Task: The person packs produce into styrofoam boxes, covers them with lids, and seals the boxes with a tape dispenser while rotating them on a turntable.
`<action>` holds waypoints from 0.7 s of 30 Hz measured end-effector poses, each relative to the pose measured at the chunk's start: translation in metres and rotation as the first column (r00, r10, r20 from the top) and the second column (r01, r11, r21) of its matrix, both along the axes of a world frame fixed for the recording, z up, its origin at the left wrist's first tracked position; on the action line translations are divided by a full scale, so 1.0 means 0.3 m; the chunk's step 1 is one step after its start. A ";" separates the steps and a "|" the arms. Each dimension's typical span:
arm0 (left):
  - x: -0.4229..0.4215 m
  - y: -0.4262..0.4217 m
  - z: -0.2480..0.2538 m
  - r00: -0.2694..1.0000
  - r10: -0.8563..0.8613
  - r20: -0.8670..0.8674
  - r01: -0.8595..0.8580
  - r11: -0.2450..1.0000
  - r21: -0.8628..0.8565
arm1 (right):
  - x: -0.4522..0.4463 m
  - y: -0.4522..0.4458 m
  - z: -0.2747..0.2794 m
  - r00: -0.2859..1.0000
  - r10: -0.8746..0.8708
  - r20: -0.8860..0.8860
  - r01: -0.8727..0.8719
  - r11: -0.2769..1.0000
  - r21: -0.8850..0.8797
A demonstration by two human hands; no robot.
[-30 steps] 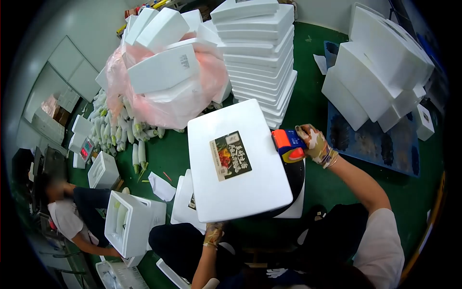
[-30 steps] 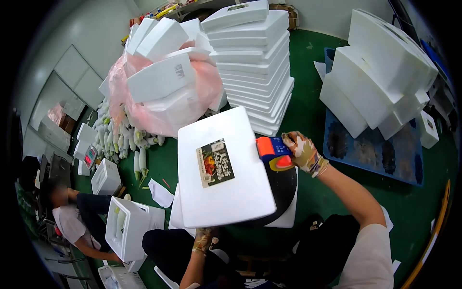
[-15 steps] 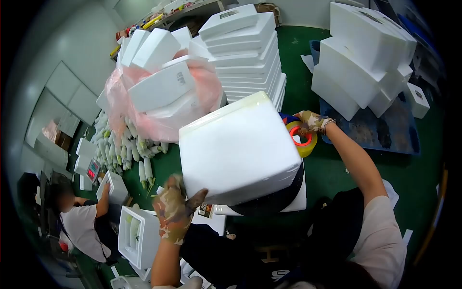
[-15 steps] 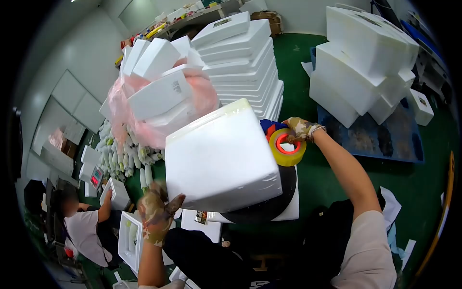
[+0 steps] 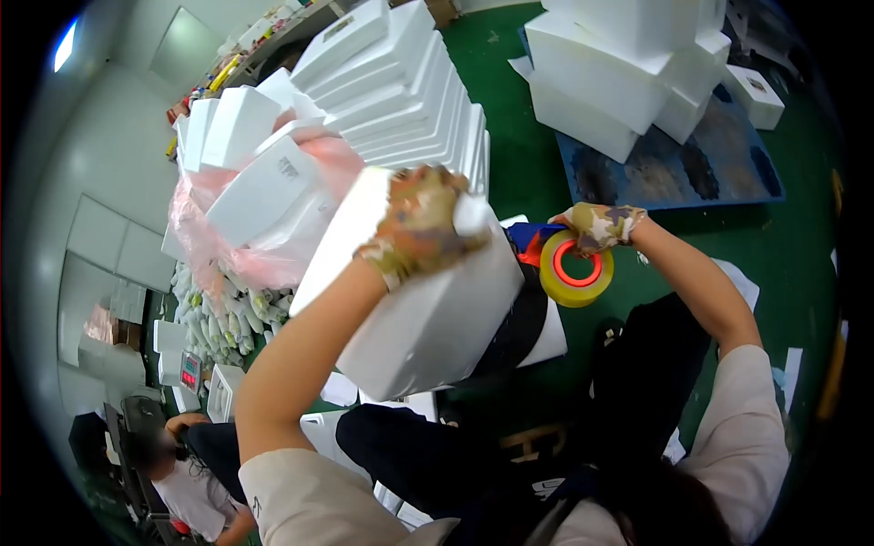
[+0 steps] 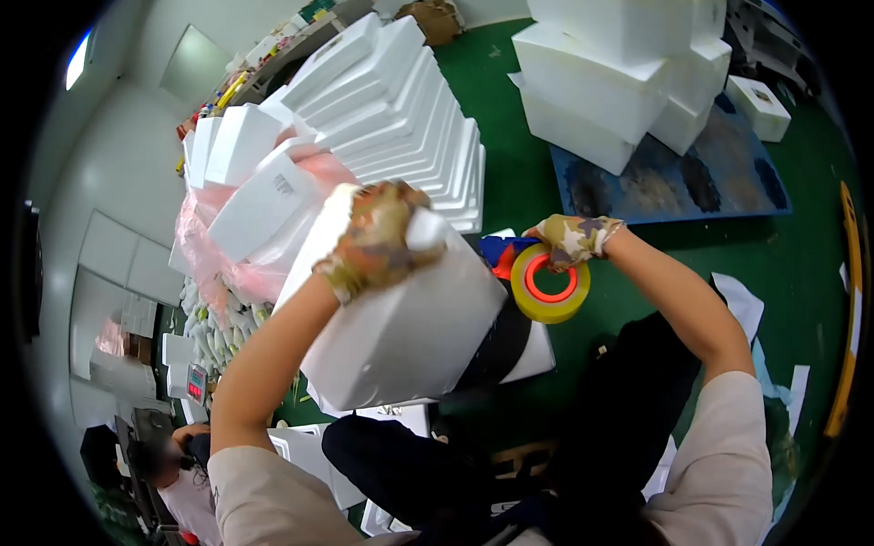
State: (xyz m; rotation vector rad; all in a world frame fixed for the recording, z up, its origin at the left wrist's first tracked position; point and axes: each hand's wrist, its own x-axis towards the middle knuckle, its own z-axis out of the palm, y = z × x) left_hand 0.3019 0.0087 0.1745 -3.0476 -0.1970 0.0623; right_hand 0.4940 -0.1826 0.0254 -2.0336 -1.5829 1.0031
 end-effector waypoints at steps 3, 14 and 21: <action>0.110 0.109 -0.012 0.957 0.289 -0.005 -0.290 0.957 -0.008 | -0.002 -0.139 -0.004 0.997 -0.078 0.029 0.078 0.997 -0.007; -0.334 0.574 0.015 0.481 0.868 -0.125 -0.781 0.489 0.388 | 0.039 -0.124 -0.002 0.980 -0.130 0.148 0.115 0.987 0.110; 0.006 0.065 0.048 0.954 -0.174 0.243 0.194 0.979 -0.059 | 0.046 -0.041 -0.033 0.981 -0.097 0.167 0.088 0.994 0.061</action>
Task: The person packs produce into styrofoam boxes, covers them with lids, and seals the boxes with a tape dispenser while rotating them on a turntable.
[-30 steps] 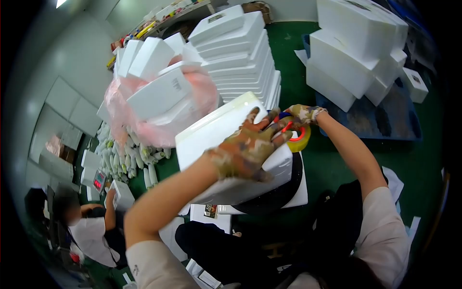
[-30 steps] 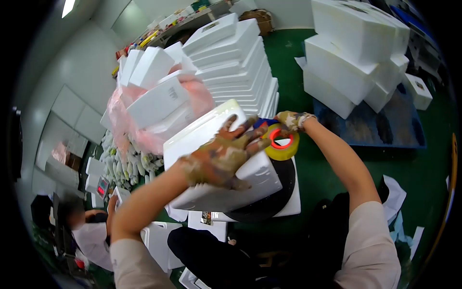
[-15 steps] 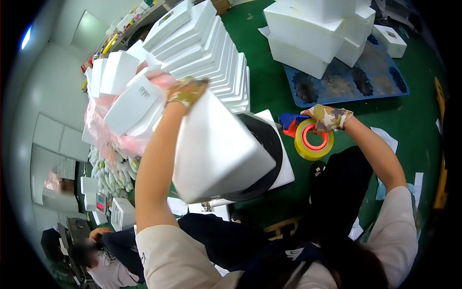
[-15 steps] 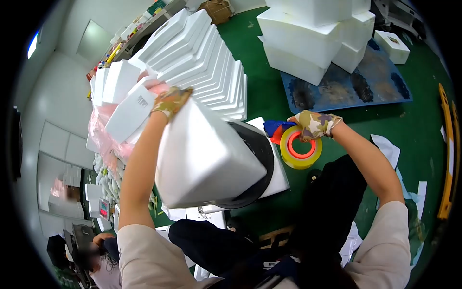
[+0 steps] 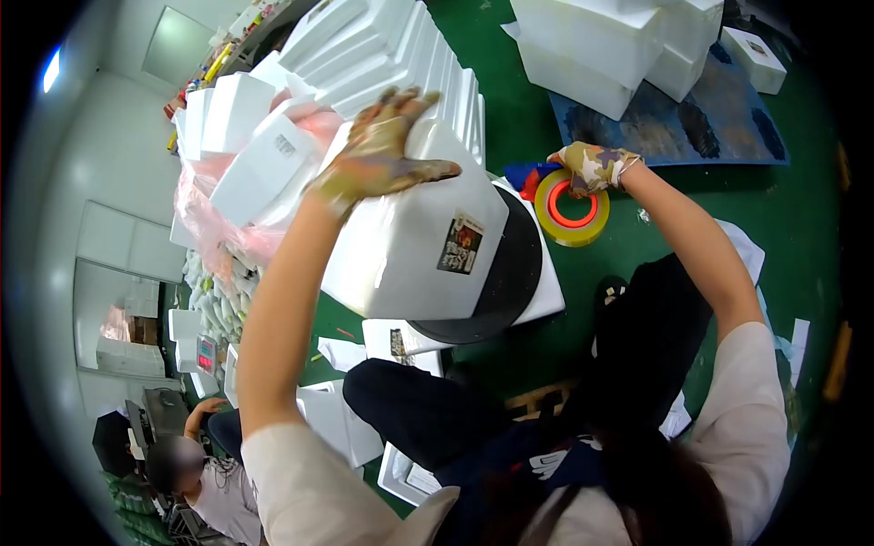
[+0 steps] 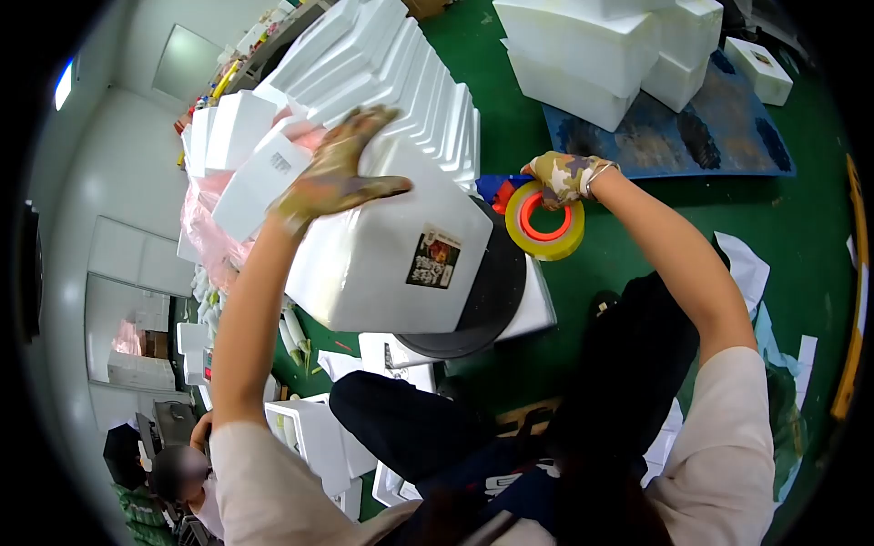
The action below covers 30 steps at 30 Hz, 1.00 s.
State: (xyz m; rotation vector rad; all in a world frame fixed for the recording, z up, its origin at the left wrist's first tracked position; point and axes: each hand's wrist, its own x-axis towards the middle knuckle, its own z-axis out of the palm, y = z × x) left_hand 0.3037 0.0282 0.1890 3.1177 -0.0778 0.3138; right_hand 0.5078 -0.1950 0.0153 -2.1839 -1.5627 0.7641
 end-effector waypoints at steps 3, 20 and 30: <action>0.101 0.020 -0.046 0.953 0.168 -0.251 -0.166 0.986 0.029 | -0.074 -0.113 0.036 0.999 -0.046 0.015 0.046 0.997 0.060; 0.133 0.252 -0.109 0.499 0.854 -0.144 -0.864 0.503 -0.015 | -0.588 -0.269 0.007 0.994 0.081 -0.070 -0.075 0.994 0.082; 0.131 0.212 -0.119 0.548 0.836 0.013 -0.836 0.548 0.013 | -0.651 -0.037 -0.073 0.991 0.131 -0.022 -0.119 0.948 0.294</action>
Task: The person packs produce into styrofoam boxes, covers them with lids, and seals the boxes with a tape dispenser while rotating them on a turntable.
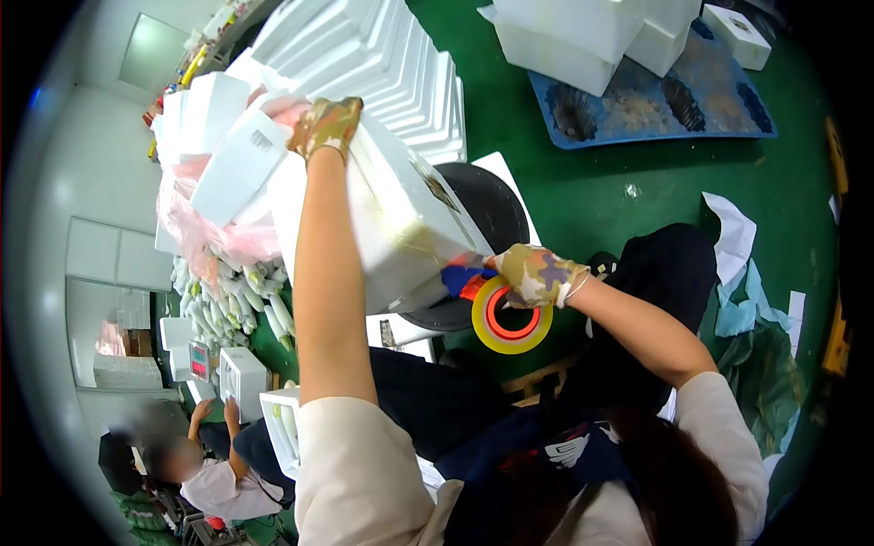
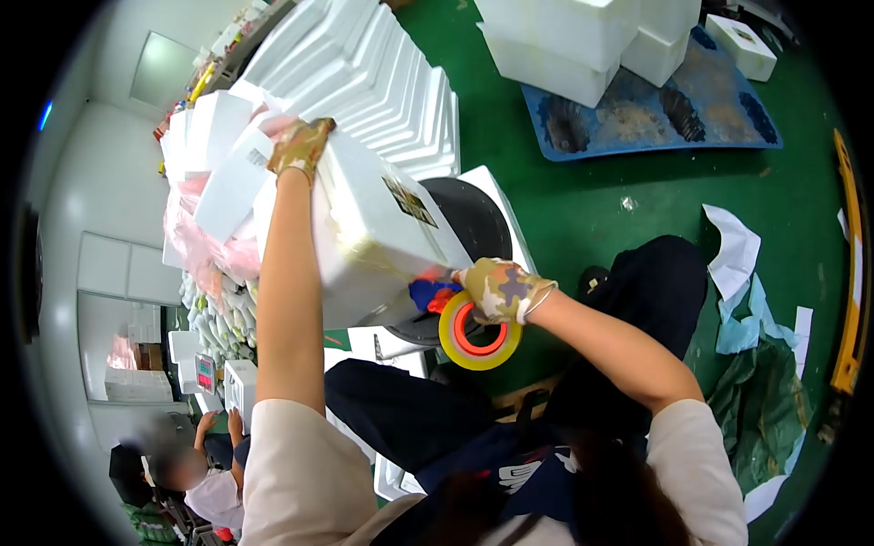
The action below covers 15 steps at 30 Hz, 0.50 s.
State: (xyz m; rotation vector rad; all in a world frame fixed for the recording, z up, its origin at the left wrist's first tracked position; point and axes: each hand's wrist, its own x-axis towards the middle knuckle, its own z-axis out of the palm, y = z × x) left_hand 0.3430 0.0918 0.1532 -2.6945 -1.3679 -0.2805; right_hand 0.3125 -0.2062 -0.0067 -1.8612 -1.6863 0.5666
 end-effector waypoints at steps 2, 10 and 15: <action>0.014 -0.026 0.017 0.998 0.062 -0.014 -0.062 0.998 0.012 | -0.081 0.065 0.077 0.987 0.124 0.105 -0.115 0.989 -0.091; -0.020 0.124 -0.026 0.991 0.134 -0.010 -0.132 0.984 0.120 | -0.176 -0.215 0.035 0.997 -0.084 0.001 0.082 0.982 0.170; -0.180 0.295 -0.005 0.926 -0.377 0.026 0.378 0.925 -0.041 | 0.093 -0.300 0.260 0.847 -0.512 0.141 0.478 0.851 0.218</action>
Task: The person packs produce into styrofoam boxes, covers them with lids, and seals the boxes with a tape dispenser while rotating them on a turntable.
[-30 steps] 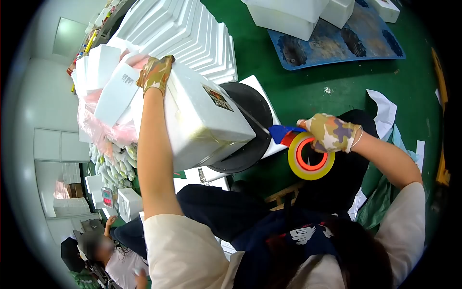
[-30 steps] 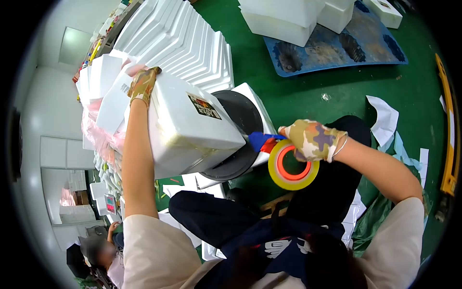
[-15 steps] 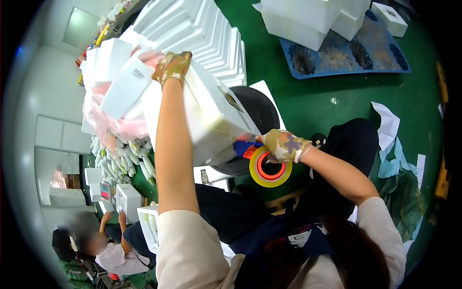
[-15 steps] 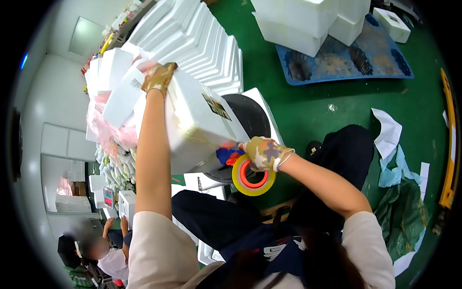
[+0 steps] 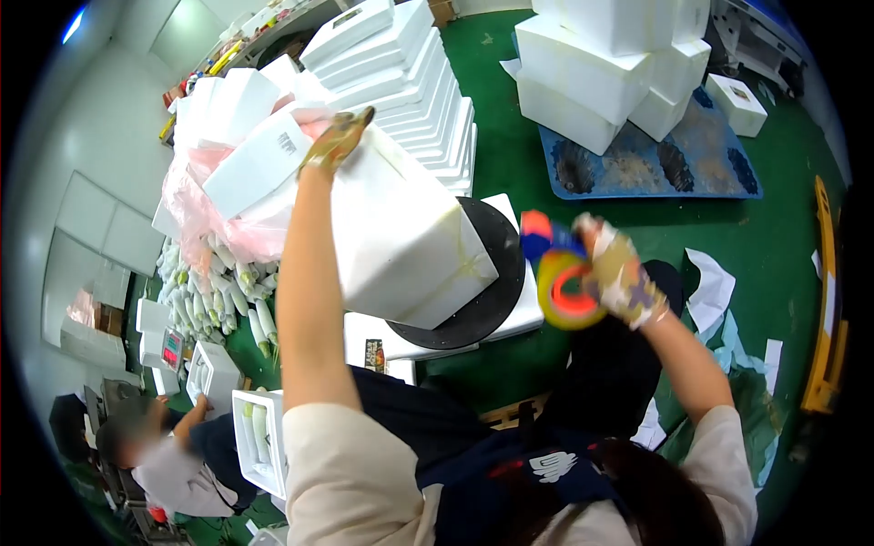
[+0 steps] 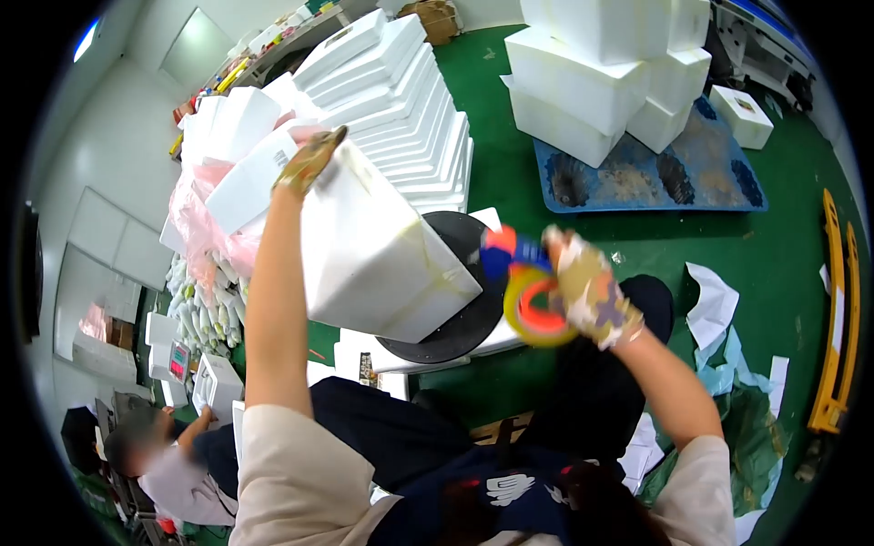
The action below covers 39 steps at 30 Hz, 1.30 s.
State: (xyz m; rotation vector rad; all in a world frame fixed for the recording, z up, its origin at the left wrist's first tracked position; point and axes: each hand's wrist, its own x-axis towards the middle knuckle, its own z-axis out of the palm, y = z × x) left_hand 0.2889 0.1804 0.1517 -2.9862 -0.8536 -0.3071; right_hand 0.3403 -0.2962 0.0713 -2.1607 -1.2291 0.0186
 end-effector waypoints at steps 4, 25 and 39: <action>-0.470 -0.174 0.078 0.831 -0.030 0.556 0.345 0.812 -0.471 | 0.138 0.160 0.228 0.984 -0.068 0.165 0.041 0.986 0.164; -1.041 -0.665 -0.411 0.758 0.605 0.243 0.060 0.306 -0.950 | 0.291 0.313 0.081 0.972 0.176 0.159 -0.198 0.971 0.137; -0.732 -0.654 -0.578 0.636 0.616 0.465 0.165 0.480 -0.862 | 0.461 0.797 0.135 0.785 0.466 0.409 -0.559 0.816 0.143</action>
